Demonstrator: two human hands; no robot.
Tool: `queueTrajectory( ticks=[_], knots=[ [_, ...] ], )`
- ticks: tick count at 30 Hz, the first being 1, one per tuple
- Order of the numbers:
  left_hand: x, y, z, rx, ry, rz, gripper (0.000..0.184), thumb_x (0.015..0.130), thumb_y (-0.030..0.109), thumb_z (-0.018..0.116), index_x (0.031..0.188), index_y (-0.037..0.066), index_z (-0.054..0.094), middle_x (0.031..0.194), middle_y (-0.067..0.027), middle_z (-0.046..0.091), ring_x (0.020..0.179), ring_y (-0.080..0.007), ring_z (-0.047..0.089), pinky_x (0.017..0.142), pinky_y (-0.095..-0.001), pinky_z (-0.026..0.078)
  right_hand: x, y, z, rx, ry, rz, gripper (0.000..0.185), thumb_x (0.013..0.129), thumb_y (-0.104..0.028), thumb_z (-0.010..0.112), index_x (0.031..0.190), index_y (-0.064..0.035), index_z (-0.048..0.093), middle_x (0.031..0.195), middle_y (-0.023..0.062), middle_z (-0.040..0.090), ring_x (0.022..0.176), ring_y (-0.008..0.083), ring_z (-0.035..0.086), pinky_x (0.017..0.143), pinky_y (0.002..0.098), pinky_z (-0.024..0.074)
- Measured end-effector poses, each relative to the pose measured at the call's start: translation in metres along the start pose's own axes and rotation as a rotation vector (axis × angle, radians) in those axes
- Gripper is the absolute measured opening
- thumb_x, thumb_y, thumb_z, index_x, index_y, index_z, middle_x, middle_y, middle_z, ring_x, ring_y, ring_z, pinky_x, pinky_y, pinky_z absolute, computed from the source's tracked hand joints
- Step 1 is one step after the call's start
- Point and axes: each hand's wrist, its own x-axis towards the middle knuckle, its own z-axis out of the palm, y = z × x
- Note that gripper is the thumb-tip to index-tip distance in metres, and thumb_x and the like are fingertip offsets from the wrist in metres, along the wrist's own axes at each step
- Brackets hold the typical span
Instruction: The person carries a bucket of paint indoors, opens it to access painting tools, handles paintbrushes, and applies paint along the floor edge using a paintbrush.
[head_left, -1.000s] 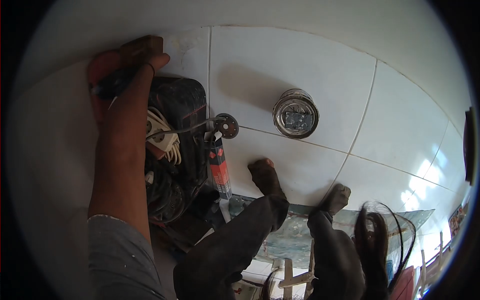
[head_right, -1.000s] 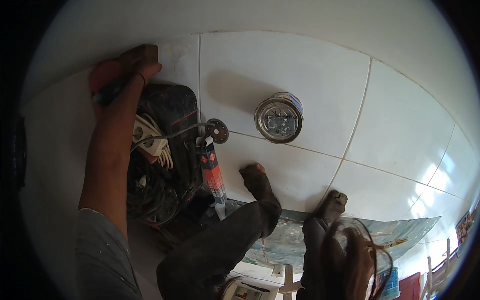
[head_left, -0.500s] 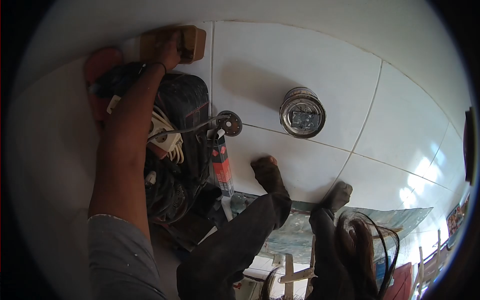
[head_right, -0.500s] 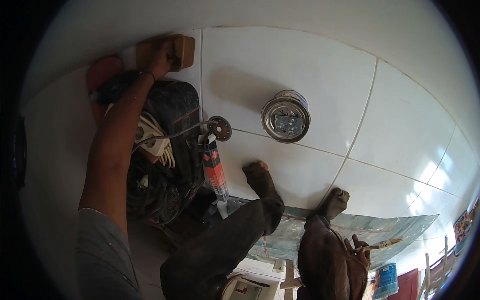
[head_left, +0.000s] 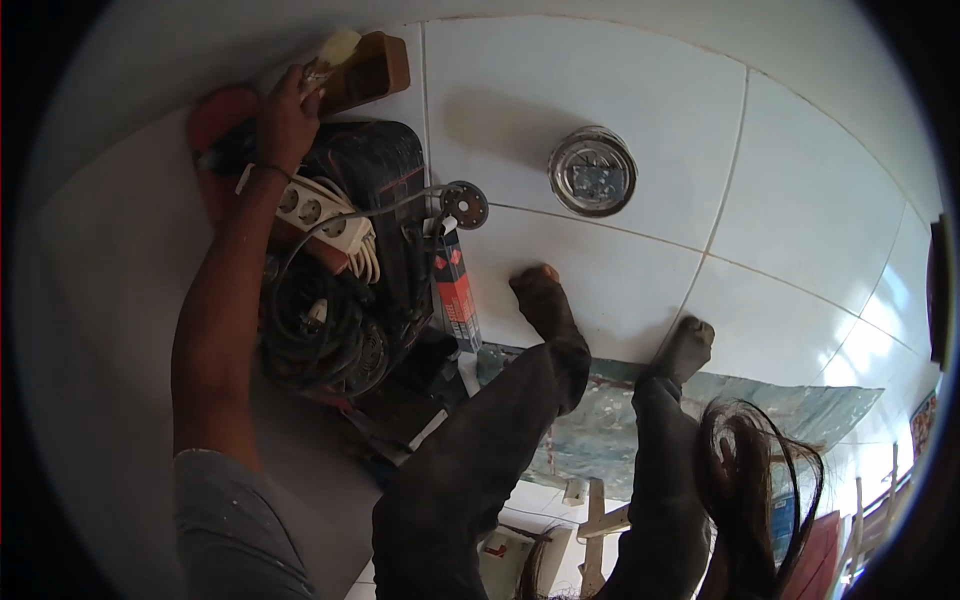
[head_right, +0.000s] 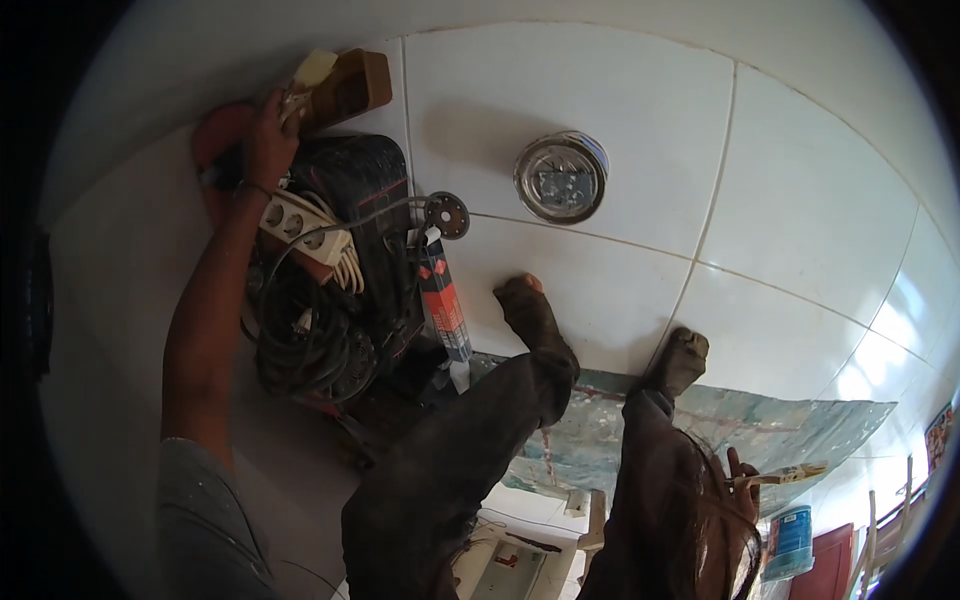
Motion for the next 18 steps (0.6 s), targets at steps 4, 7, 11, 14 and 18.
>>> queueTrajectory(
  ticks=[4,7,11,14,18],
  knots=[
    [-0.028,0.121,-0.080,-0.870,-0.243,-0.405,0.034,0.099,0.025,0.068,0.125,0.007,0.055,0.099,-0.0079,0.071,0.072,-0.0139,0.064,0.062,-0.0287,0.050,-0.036,0.068,-0.021,0.728,0.097,-0.007,0.032,0.102,-0.021,0.061,0.132,-0.0082,0.056,0.154,0.0221,0.043,0.140,0.0432,0.046,0.107,0.0618,0.0481],
    [-0.050,0.206,-0.126,-1.242,-0.483,-0.614,0.034,0.102,0.027,0.063,0.129,0.009,0.054,0.103,-0.0084,0.072,0.071,-0.0111,0.064,0.056,-0.0235,0.047,-0.059,0.109,-0.033,0.982,0.178,0.049,0.034,0.100,-0.024,0.064,0.130,-0.0101,0.056,0.156,0.0209,0.042,0.139,0.0427,0.047,0.107,0.0600,0.0480],
    [-0.070,0.324,-0.168,-1.533,-0.581,-0.656,0.037,0.101,0.014,0.060,0.134,0.003,0.049,0.119,-0.0130,0.065,0.109,-0.0252,0.070,0.068,-0.0308,0.063,-0.089,0.085,-0.034,1.344,0.236,0.052,0.033,0.099,-0.025,0.066,0.126,-0.0097,0.058,0.154,0.0219,0.044,0.136,0.0473,0.048,0.108,0.0623,0.0458],
    [-0.096,0.396,-0.173,-1.554,-0.716,-0.645,0.043,0.098,0.006,0.056,0.139,0.001,0.046,0.130,-0.0140,0.061,0.117,-0.0296,0.067,0.069,-0.0311,0.064,-0.114,0.106,-0.043,1.487,0.284,-0.016,0.031,0.098,-0.023,0.068,0.124,-0.0084,0.060,0.153,0.0216,0.045,0.135,0.0500,0.049,0.109,0.0646,0.0443],
    [-0.128,0.476,-0.185,-1.487,-1.010,-0.563,0.045,0.097,0.003,0.054,0.141,0.001,0.046,0.130,-0.0167,0.062,0.108,-0.0267,0.070,0.061,-0.0270,0.063,-0.139,0.136,-0.059,1.599,0.388,-0.055,0.029,0.100,-0.020,0.065,0.125,-0.0067,0.060,0.152,0.0233,0.046,0.137,0.0485,0.048,0.110,0.0665,0.0418]
  ],
)
